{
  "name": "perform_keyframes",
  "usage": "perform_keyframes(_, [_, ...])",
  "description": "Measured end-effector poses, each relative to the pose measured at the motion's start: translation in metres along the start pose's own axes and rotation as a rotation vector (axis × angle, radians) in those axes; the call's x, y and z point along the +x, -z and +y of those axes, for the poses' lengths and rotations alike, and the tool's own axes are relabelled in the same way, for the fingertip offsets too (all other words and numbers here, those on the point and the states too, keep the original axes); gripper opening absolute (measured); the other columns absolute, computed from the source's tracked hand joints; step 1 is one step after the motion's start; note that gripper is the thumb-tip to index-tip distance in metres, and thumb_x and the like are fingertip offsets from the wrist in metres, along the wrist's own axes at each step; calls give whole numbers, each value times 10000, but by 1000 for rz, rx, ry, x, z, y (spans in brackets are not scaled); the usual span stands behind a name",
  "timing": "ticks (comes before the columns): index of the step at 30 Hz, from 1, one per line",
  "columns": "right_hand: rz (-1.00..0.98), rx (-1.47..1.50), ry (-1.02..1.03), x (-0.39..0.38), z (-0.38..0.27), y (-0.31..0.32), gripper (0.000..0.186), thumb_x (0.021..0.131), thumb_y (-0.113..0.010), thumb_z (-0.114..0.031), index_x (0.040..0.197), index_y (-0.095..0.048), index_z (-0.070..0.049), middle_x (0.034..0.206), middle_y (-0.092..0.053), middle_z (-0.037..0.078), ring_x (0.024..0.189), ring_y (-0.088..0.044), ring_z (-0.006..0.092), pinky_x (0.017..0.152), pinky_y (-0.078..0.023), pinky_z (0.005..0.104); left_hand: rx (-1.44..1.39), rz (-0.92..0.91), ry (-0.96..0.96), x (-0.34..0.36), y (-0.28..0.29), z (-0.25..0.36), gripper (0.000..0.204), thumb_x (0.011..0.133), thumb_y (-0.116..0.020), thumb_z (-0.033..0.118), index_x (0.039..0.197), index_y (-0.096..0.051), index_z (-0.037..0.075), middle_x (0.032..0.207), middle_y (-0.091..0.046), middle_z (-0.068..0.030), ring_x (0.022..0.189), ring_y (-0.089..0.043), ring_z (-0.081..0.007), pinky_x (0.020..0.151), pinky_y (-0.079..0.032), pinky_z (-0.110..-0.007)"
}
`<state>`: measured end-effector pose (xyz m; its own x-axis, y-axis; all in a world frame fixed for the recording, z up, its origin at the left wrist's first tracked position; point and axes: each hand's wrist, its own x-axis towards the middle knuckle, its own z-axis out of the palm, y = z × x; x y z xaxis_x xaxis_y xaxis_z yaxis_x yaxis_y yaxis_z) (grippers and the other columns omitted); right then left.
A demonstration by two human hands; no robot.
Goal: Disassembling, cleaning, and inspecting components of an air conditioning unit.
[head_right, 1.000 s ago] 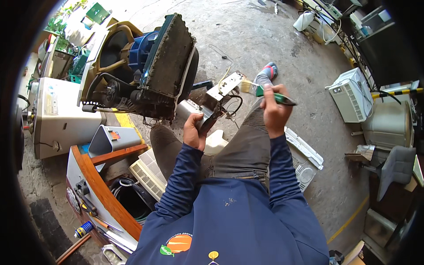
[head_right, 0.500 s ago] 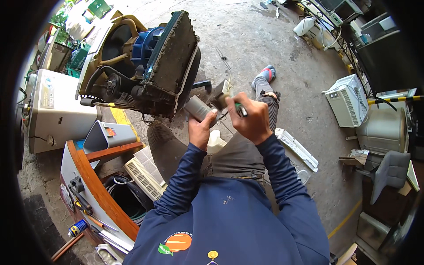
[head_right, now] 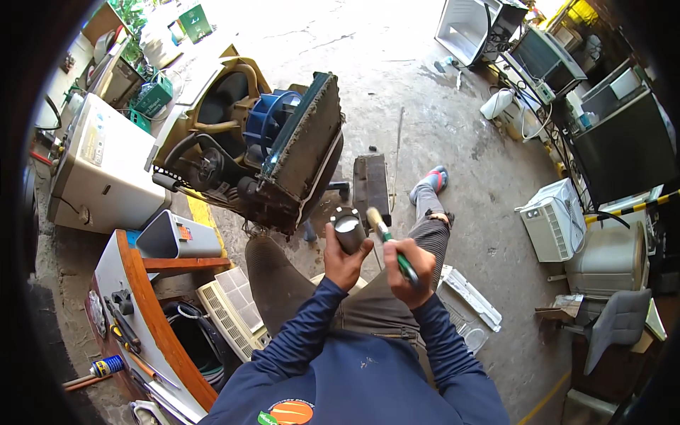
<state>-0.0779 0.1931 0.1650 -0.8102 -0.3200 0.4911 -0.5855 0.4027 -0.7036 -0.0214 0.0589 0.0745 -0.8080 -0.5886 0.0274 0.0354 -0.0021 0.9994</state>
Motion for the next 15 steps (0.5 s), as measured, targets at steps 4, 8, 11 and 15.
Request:
perform_keyframes(4, [-239, -1, -84, 26, -10, 22, 215, 902, -677, -66, 726, -553, -57, 557, -498, 27, 453, -408, 149, 456, -353, 309, 81, -29, -41, -9, 5, 2, 592, 823, -870, 212, 1248, -484, 66, 1014, -685, -108, 818, -664, -225, 742, -528, -343])
perform_keyframes(8, [-20, 130, -67, 56, -27, 28, 217, 913, -691, -85, 736, -569, -55, 556, -494, 16, 456, -392, 149, 471, -354, 302, 86, -12, -73, -6, 9, -1, 583, 802, -868, 158, 1230, -482, 68, 993, -680, -92, 800, -649, -222, 732, -517, -346])
perform_keyframes(11, [-86, 384, -215, 71, -50, 30, 217, 912, -700, -92, 739, -575, -53, 557, -497, 14, 470, -398, 148, 482, -358, 300, 89, -40, -43, -6, 11, 1, 638, 775, -872, 126, 1275, -482, 55, 1091, -690, -153, 890, -688, -300, 780, -537, -379])
perform_keyframes(15, [-213, 270, -187, 83, -45, 19, 212, 908, -707, -90, 743, -581, -50, 570, -512, 12, 484, -402, 138, 494, -360, 288, 142, -59, -130, -7, 14, 0, 659, 773, -862, 104, 1305, -478, 41, 1228, -652, -212, 1052, -673, -367, 882, -531, -401])
